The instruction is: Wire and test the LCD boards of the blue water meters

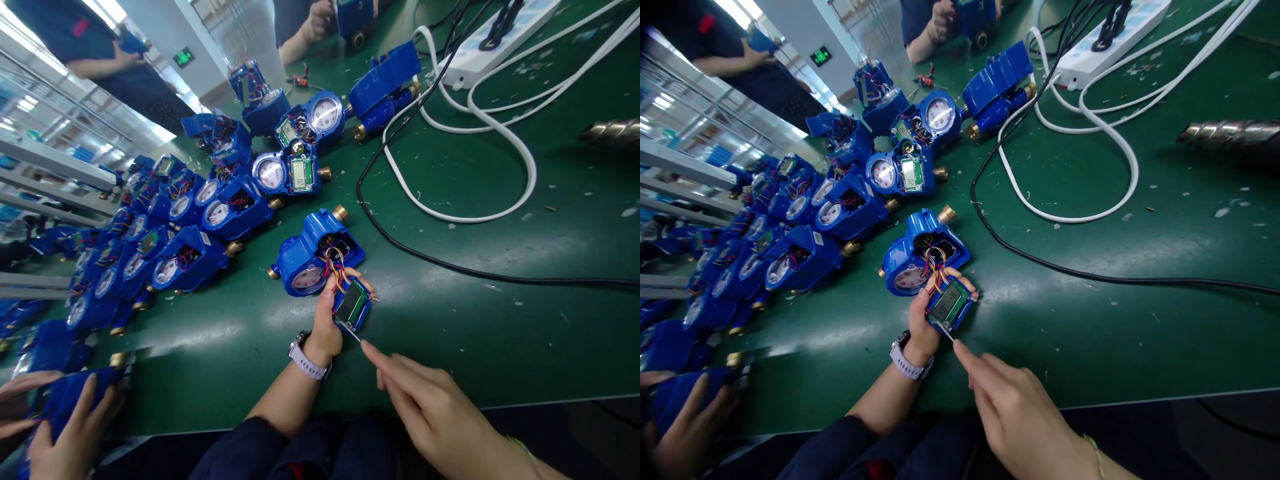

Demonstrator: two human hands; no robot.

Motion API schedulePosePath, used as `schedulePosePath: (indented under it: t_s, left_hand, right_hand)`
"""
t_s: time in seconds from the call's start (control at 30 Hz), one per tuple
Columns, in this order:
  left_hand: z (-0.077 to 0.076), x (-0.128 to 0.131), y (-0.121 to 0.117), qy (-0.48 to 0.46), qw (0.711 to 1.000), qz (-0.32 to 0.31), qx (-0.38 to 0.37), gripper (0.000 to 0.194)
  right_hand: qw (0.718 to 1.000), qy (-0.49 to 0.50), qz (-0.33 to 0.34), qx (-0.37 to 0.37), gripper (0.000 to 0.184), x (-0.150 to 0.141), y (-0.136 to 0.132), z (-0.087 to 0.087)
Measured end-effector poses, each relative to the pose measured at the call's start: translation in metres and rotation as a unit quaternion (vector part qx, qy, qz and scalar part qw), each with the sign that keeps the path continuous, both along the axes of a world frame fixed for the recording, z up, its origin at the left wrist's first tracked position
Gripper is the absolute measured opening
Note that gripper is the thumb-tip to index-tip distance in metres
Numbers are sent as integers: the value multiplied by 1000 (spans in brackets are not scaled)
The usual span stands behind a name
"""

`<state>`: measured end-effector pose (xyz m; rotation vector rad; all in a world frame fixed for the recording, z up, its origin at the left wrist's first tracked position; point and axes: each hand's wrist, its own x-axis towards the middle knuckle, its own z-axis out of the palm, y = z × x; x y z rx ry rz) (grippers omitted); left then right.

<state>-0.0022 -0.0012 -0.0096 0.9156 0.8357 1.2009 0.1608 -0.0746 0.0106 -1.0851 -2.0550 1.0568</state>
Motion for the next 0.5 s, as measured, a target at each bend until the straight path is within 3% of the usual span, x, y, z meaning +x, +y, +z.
schedulePosePath:
  t_s: [0.07,0.13,0.2,0.27,0.37,0.43,0.5]
  left_hand:
    - [0,0,0,-2,1000,0,-7,49]
    - [0,0,-1,4,1000,1,-10,50]
    - [1,0,-1,7,1000,1,-8,50]
    - [1,0,0,7,1000,4,-4,49]
    - [2,1,0,7,1000,11,3,49]
    - [2,1,0,4,1000,14,3,49]
    - [1,1,0,-5,1000,13,1,49]
  right_hand:
    - [990,-75,15,115,50,2,0,-6]
    - [978,-112,21,174,54,3,0,-10]
    - [988,-73,20,132,51,1,0,-10]
    - [1000,19,5,7,45,-3,-1,-6]
    - [978,116,-32,-170,40,-10,-4,-1]
    - [980,116,-37,-156,40,-12,-4,-1]
    - [997,58,-20,-38,43,-9,-4,-5]
